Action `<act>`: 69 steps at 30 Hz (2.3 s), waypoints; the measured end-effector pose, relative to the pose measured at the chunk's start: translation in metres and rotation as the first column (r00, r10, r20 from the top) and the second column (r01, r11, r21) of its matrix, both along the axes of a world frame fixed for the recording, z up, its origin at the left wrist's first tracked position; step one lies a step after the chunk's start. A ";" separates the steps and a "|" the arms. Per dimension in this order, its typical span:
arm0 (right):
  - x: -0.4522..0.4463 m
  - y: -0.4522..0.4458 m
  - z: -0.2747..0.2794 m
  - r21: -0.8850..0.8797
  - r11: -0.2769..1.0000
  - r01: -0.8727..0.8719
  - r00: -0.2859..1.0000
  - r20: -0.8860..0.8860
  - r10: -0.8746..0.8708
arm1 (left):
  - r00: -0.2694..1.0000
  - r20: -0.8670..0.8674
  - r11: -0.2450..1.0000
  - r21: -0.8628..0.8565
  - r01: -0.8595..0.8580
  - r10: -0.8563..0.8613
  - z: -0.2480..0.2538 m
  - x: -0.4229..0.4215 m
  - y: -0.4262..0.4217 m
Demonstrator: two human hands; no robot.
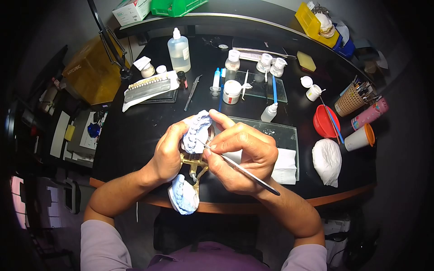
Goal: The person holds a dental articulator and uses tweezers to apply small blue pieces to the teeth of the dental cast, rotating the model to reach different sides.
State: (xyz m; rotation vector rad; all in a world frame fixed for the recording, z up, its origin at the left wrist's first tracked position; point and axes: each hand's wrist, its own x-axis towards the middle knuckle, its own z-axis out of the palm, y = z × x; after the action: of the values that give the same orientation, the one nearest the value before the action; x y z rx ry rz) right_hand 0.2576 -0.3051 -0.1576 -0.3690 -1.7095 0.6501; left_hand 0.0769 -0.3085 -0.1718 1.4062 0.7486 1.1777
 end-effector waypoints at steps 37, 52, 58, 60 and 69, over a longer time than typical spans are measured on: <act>0.005 0.002 0.000 0.024 1.000 0.015 0.998 0.064 -0.016 | 0.996 -0.064 0.995 -0.078 -0.060 0.055 0.006 0.004 0.000; 0.008 0.008 -0.006 -0.025 0.999 0.041 0.998 -0.038 -0.042 | 0.862 0.391 0.731 -0.475 0.489 -0.322 0.003 -0.008 0.006; 0.007 0.005 -0.003 -0.008 0.999 0.053 0.997 -0.050 -0.053 | 0.829 0.434 0.680 -0.489 0.546 -0.353 0.002 -0.010 0.007; 0.008 0.006 -0.003 -0.009 0.999 0.047 0.998 -0.041 -0.048 | 0.819 0.449 0.658 -0.500 0.562 -0.358 0.003 -0.010 0.007; 0.014 0.014 0.000 -0.055 0.998 -0.027 0.998 -0.053 0.024 | 0.776 0.524 0.505 -0.592 0.628 -0.351 0.007 -0.013 0.013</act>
State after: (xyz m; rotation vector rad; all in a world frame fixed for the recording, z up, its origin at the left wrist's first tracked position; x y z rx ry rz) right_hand 0.2719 -0.2914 -0.1572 -0.3670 -1.6515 0.7208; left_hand 0.0636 -0.2956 -0.1650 0.5967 0.4257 0.4922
